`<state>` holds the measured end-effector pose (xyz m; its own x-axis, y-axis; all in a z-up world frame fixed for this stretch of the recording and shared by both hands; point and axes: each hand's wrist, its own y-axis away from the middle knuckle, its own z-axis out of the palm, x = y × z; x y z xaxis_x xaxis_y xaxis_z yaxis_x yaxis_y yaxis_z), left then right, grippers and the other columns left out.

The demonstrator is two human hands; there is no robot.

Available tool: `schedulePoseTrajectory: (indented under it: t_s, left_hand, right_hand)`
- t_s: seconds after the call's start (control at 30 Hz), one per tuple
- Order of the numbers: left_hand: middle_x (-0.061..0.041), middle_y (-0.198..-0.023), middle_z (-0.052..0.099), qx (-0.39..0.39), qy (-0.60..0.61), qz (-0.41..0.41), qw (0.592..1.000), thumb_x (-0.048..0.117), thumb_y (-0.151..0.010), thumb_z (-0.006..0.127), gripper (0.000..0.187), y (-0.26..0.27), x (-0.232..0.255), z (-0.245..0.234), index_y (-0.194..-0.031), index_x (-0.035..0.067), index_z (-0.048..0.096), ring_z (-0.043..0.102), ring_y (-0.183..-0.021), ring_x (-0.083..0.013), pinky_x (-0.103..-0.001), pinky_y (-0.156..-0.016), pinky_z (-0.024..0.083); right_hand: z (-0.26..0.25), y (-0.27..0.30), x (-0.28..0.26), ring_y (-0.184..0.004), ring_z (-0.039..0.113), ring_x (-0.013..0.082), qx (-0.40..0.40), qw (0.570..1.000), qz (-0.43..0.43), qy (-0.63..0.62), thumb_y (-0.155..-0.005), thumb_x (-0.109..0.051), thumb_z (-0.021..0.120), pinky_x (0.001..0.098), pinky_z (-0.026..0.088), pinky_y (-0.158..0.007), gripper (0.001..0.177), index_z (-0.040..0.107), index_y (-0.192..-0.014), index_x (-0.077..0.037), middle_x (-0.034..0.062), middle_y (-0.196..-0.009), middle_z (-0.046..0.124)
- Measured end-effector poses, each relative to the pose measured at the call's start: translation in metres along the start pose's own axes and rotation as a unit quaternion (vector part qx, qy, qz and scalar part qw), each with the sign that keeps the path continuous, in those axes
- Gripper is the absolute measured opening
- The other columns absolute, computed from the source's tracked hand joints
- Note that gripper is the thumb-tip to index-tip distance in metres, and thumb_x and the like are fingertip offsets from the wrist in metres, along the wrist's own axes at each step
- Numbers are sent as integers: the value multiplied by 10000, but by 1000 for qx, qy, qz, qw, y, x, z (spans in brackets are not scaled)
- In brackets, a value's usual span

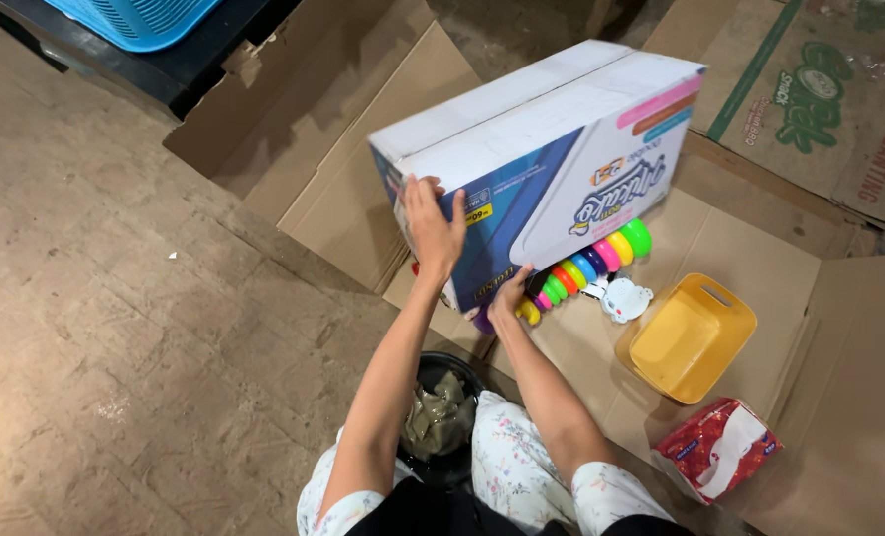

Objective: The person sits on the floor and empties a cardboard box filled with toys onto a larger cardboard sheet. They then wipe the inside of the empty box with a tissue. Afterward, they wet a cloth in a black bowl and thoroughly wipe the inside and outside of a yellow plastic tray.

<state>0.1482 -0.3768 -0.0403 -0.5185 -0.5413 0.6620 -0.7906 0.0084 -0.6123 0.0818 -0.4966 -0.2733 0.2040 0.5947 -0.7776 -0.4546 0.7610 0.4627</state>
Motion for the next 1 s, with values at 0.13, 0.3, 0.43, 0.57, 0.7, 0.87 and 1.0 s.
schedulePoseTrajectory:
  t_s: [0.13, 0.3, 0.43, 0.57, 0.7, 0.87, 1.0]
  left_hand:
    - [-239, -1325, 547, -18, 49, -33, 998, 213, -986, 689, 469, 13, -14, 0, -1309, -51, 476, 509, -1295, -400, -503, -1175, 361]
    - [-237, -1343, 493, -8, -7, -35, 999, 178, -991, 680, 420, 23, -14, 0, -1280, -67, 498, 336, -1451, -449, -547, -1201, 290]
    - [-211, -1419, 478, -28, 17, -29, 999, 181, -1010, 676, 338, 20, -18, -4, -1267, 5, 547, 322, -1488, -437, -518, -1227, 287]
    - [-186, -1485, 467, -41, 100, -51, 993, 193, -1017, 659, 385, 25, -23, -12, -1351, 37, 546, 364, -1488, -397, -506, -1238, 302]
    - [-226, -1553, 343, -30, 137, -78, 987, 221, -982, 683, 452, 20, -22, -20, -1365, 34, 533, 323, -1469, -399, -493, -1176, 332]
    - [-120, -1509, 493, -21, 100, -62, 993, 242, -1011, 679, 380, 17, -7, -27, -1332, 68, 576, 417, -1471, -353, -490, -1234, 362]
    - [-90, -1469, 538, 20, 53, -14, 998, 158, -989, 688, 328, 16, 21, -32, -1290, 61, 601, 304, -1519, -453, -565, -1236, 292]
  right_hand:
    - [-16, -2, -11, -1306, 538, 341, -82, 975, 189, 83, -850, -755, 349, 647, 423, -1056, 933, 327, -1534, -121, 116, -1495, 492]
    - [-15, -1, -24, -1383, 464, 451, -134, 960, 233, 84, -909, -808, 380, 681, 331, -1127, 955, 314, -1554, -107, 192, -1524, 447]
    - [-12, -16, -42, -1382, 485, 395, -121, 964, 236, -11, -936, -757, 456, 601, 371, -1148, 872, 389, -1525, -116, 158, -1537, 470]
    - [-10, -38, -50, -1338, 534, 321, -75, 967, 236, -68, -899, -756, 444, 536, 419, -1118, 822, 485, -1469, -165, 88, -1513, 530]
    - [7, -46, -41, -1313, 572, 320, -63, 972, 210, -84, -900, -795, 404, 534, 462, -1092, 869, 524, -1454, -137, 83, -1494, 569]
    - [17, -44, -35, -1327, 566, 334, -29, 972, 218, -82, -895, -804, 383, 555, 468, -1098, 906, 505, -1488, -130, 93, -1508, 559]
    - [35, -27, -38, -1309, 567, 371, -118, 963, 208, -126, -888, -806, 369, 565, 464, -1085, 934, 505, -1489, -105, 130, -1506, 557]
